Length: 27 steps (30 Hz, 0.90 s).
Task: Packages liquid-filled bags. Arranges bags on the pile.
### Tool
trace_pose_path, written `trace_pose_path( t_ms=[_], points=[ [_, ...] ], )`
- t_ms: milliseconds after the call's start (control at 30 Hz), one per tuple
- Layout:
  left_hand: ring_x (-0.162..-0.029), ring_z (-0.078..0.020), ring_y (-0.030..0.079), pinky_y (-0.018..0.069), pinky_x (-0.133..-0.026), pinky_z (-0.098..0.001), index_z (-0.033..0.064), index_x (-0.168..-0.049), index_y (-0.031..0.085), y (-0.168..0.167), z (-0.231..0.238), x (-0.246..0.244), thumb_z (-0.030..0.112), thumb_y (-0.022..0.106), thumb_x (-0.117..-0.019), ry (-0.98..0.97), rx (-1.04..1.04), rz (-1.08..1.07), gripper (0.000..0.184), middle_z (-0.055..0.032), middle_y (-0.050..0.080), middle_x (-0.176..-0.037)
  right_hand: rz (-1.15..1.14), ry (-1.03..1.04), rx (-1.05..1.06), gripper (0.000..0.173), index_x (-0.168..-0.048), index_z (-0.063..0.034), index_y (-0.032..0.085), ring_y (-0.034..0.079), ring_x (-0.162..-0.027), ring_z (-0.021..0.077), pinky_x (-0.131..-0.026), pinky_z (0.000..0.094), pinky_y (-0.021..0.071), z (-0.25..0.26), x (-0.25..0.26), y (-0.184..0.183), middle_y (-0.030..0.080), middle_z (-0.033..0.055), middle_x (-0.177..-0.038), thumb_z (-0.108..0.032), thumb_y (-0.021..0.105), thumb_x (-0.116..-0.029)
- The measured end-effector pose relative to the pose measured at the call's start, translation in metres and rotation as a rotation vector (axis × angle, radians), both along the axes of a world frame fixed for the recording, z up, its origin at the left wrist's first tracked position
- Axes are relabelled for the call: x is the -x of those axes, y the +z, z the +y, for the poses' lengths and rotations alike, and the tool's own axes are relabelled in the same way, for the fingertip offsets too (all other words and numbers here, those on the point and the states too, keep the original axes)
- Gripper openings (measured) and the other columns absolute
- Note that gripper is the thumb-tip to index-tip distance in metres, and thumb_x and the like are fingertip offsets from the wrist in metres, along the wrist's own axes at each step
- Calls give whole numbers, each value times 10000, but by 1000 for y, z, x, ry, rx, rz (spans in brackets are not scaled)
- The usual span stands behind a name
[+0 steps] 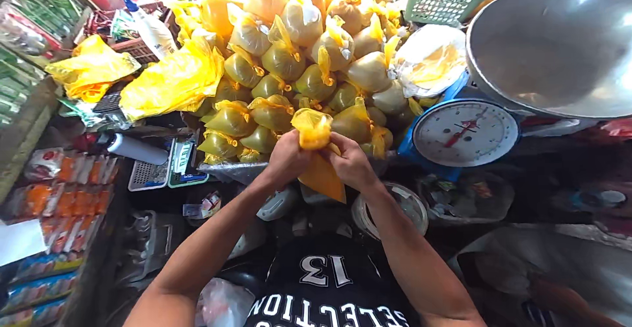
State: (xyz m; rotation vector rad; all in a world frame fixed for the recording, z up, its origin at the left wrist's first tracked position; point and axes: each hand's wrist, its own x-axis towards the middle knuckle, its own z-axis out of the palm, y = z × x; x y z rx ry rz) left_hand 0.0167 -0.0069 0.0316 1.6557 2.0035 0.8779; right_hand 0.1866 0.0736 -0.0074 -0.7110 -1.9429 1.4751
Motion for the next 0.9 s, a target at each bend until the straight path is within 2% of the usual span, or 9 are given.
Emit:
trace_pose_path(
  t_ms=[67, 133, 233, 300, 400, 500, 600, 733, 900],
  points=[
    [-904, -292, 694, 589, -697, -525, 59, -1011, 694, -12, -11, -7, 146, 740, -848, -60, -186, 374, 191, -119, 682, -1056, 72, 121, 173, 214, -1207, -106, 687, 711, -926, 153, -809, 388, 619, 8, -7, -9, 734, 59, -1067, -81, 583, -1022],
    [-981, -332, 677, 590, -698, -519, 58, -917, 713, -28, -19, -8, 127, 797, -753, -83, -284, 495, 196, -139, 669, -1175, 126, 239, 211, 259, -1151, -84, 705, 691, -984, 166, -815, 398, 606, 18, -9, -24, 714, 64, -1142, -47, 567, -935],
    [-945, -160, 684, 593, -810, -409, 44, -1034, 707, -56, -34, -22, 109, 692, -888, 168, -25, -76, 160, -39, 707, -1023, 10, 250, -12, 160, -1052, -153, 770, 512, -1353, 182, -1039, 442, 535, 27, -9, -50, 491, 16, -1525, -174, 731, -898],
    [-670, -120, 625, 545, -612, -303, 43, -1031, 664, -74, -38, -23, 112, 644, -962, 368, 201, -738, 100, -48, 672, -803, -138, 96, -217, 257, -1027, -209, 763, 540, -1242, 249, -962, 489, 539, 18, -9, -65, 558, 69, -1344, -404, 785, -861],
    [-587, -110, 580, 483, -530, -259, 26, -1061, 657, -77, -41, -23, 124, 645, -977, 453, 307, -1059, 131, -67, 676, -777, -459, 76, -439, 617, -1035, -169, 728, 579, -1145, 328, -915, 560, 518, -12, -6, -66, 633, 106, -1128, -749, 610, -857],
    [-637, -89, 624, 520, -589, -290, 65, -1002, 719, -54, -46, -16, 224, 708, -964, 381, 240, -621, 164, -25, 715, -790, -391, 6, -720, 396, -904, -109, 715, 644, -990, 312, -812, 490, 542, -34, 7, -72, 689, 84, -944, -439, 533, -1025],
    [-871, -163, 704, 591, -801, -487, 130, -1039, 725, -32, -41, -1, 325, 696, -947, 353, 84, -212, 218, -33, 726, -928, -176, 1, -760, 492, -706, -94, 609, 614, -762, 246, -705, 425, 511, -35, 15, -62, 604, 46, -707, -379, 458, -1077],
    [-972, -256, 750, 610, -875, -449, -7, -1082, 721, -29, -10, 9, 176, 480, -1031, 417, -34, -807, 307, -144, 772, -1041, -20, 57, -683, 528, -597, -104, 502, 561, -552, 179, -511, 376, 475, -41, 8, -53, 501, 18, -559, -337, 481, -1071],
    [-758, -237, 748, 642, -757, -393, -12, -1052, 588, -18, 19, 24, 380, 443, -1103, 606, -60, -1320, 420, -133, 730, -863, 63, 21, -719, 517, -581, -92, 492, 549, -514, 176, -487, 361, 458, -53, 4, -66, 494, 35, -535, -272, 503, -1066]
  ],
)
